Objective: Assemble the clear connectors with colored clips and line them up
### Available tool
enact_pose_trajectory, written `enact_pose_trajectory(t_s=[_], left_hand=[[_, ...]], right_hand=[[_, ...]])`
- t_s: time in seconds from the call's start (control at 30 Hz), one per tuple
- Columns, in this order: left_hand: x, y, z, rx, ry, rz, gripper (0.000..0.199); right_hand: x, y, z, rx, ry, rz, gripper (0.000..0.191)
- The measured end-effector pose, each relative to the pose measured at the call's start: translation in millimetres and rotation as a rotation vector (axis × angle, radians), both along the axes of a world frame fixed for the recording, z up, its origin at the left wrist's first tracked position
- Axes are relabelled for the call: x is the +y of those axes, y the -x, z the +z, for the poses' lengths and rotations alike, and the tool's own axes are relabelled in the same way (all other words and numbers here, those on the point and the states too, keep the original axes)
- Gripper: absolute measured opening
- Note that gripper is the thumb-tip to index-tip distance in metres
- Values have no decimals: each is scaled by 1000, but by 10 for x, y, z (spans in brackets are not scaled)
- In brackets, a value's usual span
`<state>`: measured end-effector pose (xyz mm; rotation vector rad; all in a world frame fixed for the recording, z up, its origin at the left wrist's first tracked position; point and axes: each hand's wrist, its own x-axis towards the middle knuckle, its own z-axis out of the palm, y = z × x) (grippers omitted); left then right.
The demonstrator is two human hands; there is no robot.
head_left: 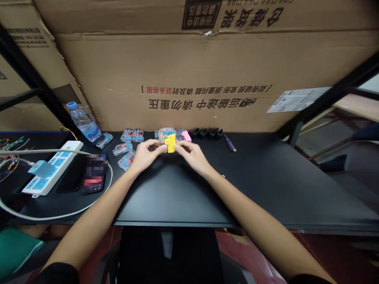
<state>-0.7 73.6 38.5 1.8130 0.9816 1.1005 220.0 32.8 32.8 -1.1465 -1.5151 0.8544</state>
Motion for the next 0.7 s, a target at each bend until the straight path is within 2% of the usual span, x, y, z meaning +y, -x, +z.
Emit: enact_pose_trajectory(t_s=[0.1, 0.27, 0.43, 0.63, 0.7], left_hand=[[-30, -17, 22, 8, -10, 15, 31], [-111, -98, 2, -14, 44, -45, 36], [-108, -97, 8, 29, 39, -96, 33], [-72, -20, 86, -1, 8, -23, 36], [-90, -34, 65, 29, 14, -26, 36]], right_hand=[[13, -50, 16, 55, -14, -89, 41], [-6, 25, -14, 184, 72, 12, 47], [-16, 3, 24, 62, 134, 127, 47], [20, -176, 107, 39, 24, -34, 49], [11, -127, 81, 39, 26, -23, 51]])
